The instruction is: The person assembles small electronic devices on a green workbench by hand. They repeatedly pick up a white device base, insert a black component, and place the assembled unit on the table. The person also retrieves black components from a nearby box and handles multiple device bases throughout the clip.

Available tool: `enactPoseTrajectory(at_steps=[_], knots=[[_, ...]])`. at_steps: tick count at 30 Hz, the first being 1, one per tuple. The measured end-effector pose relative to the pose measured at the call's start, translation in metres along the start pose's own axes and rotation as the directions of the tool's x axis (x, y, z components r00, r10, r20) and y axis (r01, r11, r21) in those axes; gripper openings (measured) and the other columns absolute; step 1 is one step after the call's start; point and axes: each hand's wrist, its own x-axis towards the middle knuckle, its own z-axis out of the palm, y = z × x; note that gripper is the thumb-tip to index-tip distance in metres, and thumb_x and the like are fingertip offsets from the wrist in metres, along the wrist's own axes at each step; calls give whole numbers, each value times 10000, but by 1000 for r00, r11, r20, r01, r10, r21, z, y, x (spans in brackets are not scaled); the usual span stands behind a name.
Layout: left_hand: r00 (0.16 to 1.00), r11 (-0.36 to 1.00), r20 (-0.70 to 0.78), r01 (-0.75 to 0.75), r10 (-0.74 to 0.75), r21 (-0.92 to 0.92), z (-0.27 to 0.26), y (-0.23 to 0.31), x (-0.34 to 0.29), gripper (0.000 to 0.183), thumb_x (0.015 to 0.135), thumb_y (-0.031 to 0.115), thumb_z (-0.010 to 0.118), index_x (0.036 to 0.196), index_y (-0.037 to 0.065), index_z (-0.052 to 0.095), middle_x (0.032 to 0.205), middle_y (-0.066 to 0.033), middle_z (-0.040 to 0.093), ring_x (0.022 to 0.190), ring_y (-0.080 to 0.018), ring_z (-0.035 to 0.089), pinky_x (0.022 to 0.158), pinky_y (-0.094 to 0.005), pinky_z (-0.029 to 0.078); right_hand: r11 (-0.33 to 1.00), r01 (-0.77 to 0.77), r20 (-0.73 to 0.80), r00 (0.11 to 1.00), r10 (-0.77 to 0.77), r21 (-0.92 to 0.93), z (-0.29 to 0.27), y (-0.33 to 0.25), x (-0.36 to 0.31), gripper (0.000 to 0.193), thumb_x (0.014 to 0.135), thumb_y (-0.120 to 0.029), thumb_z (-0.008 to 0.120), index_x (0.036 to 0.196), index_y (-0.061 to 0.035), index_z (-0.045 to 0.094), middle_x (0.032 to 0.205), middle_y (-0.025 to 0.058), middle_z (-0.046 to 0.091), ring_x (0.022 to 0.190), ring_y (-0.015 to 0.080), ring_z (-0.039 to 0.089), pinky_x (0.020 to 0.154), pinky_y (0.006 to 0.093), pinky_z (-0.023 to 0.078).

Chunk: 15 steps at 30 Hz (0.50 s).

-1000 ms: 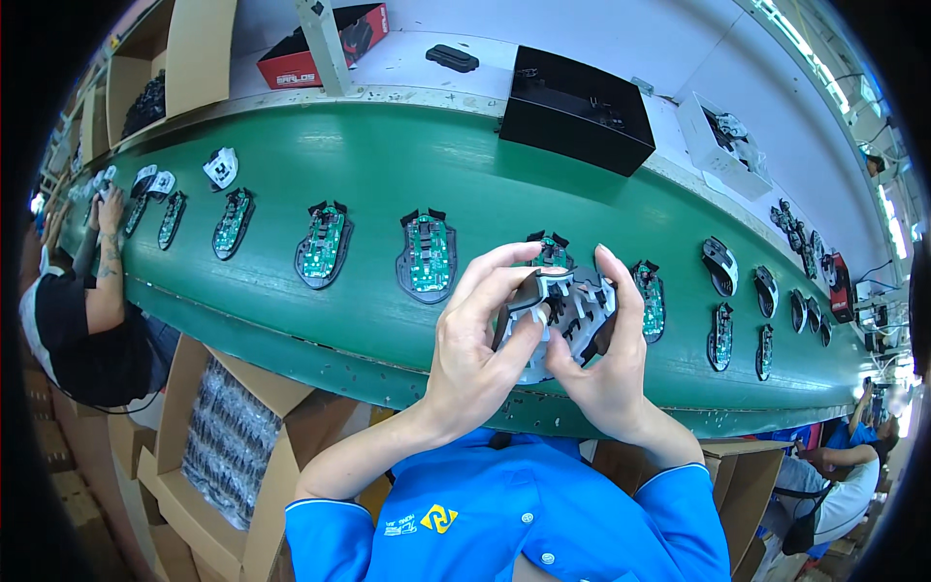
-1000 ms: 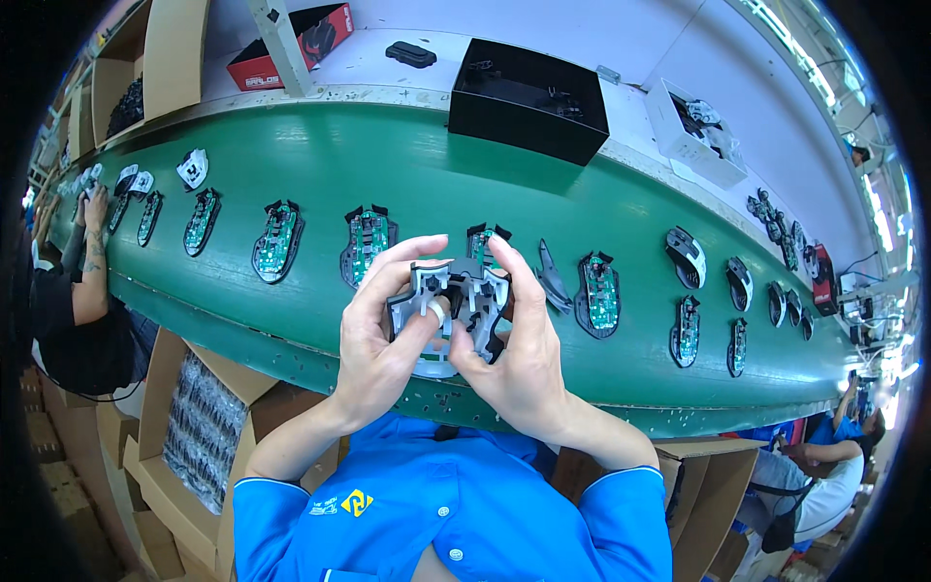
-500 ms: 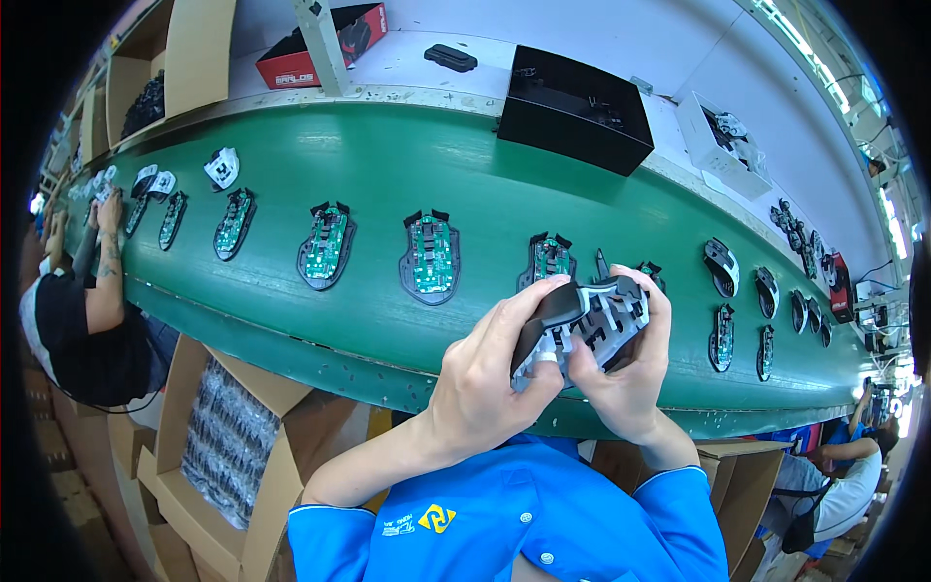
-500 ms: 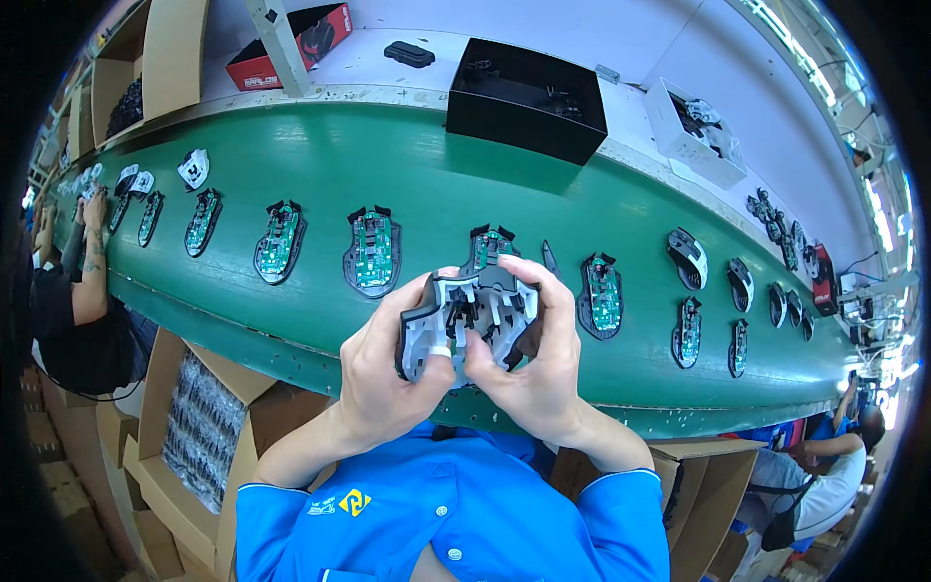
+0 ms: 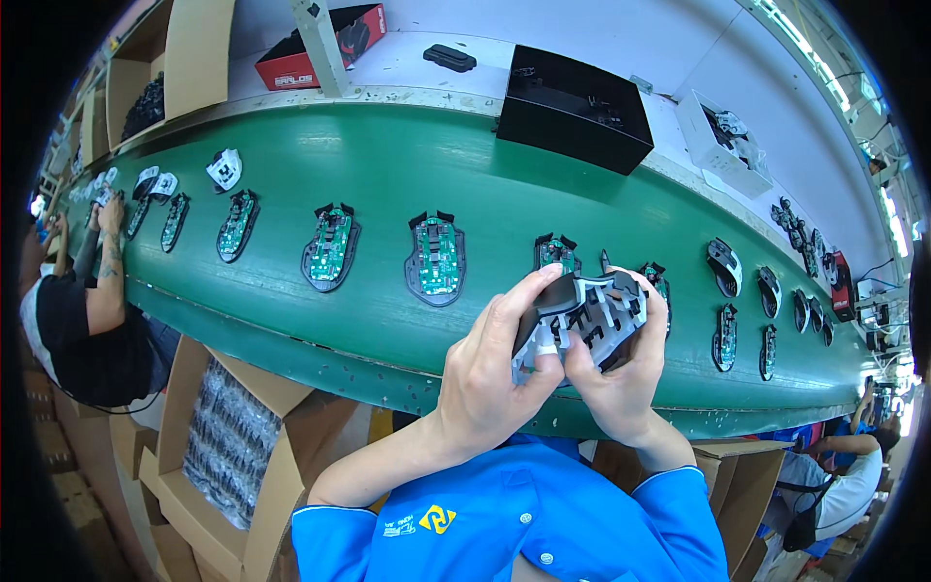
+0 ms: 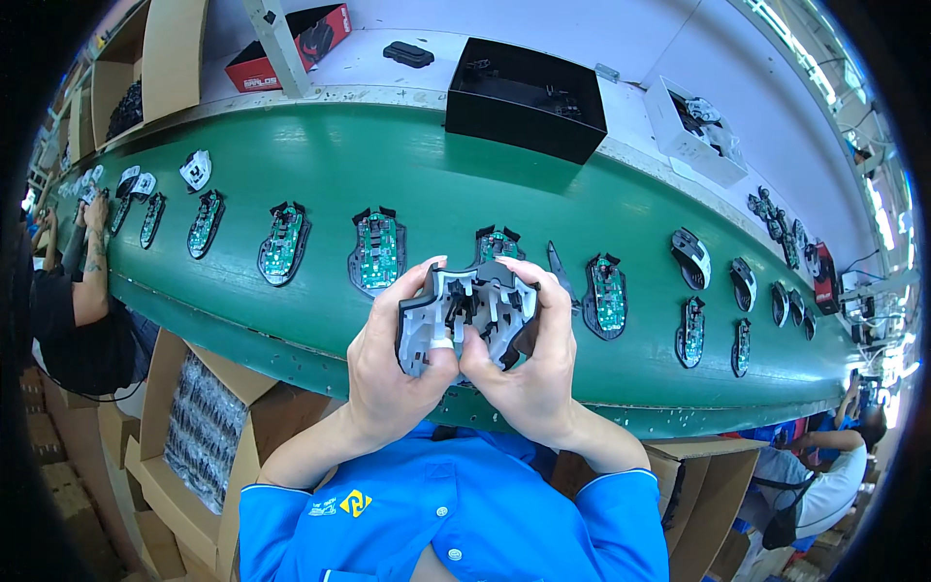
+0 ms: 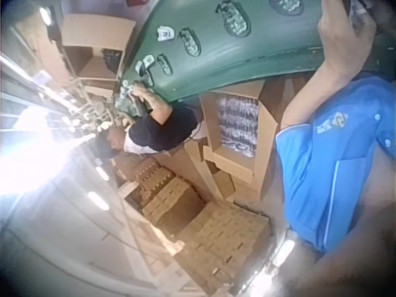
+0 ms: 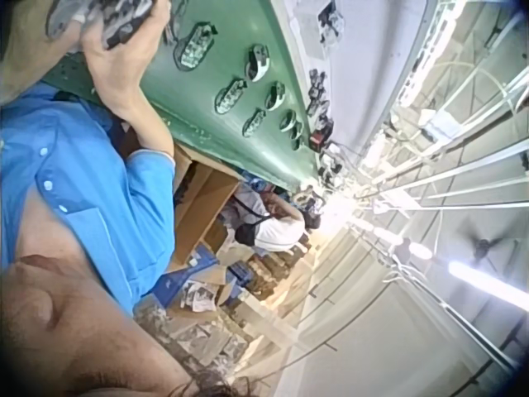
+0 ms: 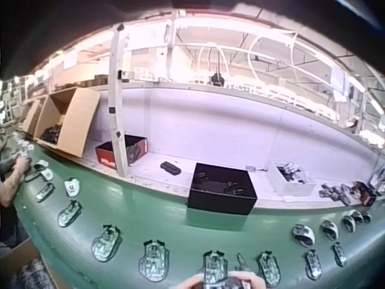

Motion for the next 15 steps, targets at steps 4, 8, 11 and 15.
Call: enactPoseTrajectory(at_steps=[4, 8, 11, 15], knots=[[999, 1000, -44, -10, 8, -29, 3, -3, 0, 601, 706, -33, 580, 1285, 11, 426, 1043, -169, 571, 854, -288, 612, 718, -364, 509, 999, -48, -15, 999, 48, 22, 3, 4, -3, 644, 701, 67, 670, 1255, -2, 350, 1098, 106, 463, 951, 158, 557, 758, 278, 502], [999, 996, -39, -3, 0, -87, 4, -3, -1, 591, 715, -34, 574, 1284, 17, 424, 995, -161, 561, 819, -283, 599, 704, -363, 501, 987, -89, -23, 995, 93, 137, 6, 4, -6, 639, 694, 77, 668, 1237, -1, 341, 1102, 94, 416, 961, 155, 534, 779, 275, 484], [999, 996, -46, -24, 21, -84, 1, -4, 0, 584, 722, -36, 569, 1285, 21, 421, 976, -157, 553, 809, -282, 594, 692, -366, 497, 989, -75, -18, 997, 78, 127, 9, 5, -5, 646, 692, 81, 666, 1236, 2, 328, 1107, 90, 397, 975, 153, 518, 805, 275, 468], [1000, 997, -19, -19, 18, -70, -1, -4, 0, 586, 726, -43, 563, 1288, 18, 412, 975, -157, 546, 811, -285, 594, 682, -368, 496, 989, -84, -33, 996, 88, 120, 10, 5, -6, 641, 695, 87, 661, 1234, 8, 325, 1106, 89, 401, 967, 148, 514, 817, 276, 460]])
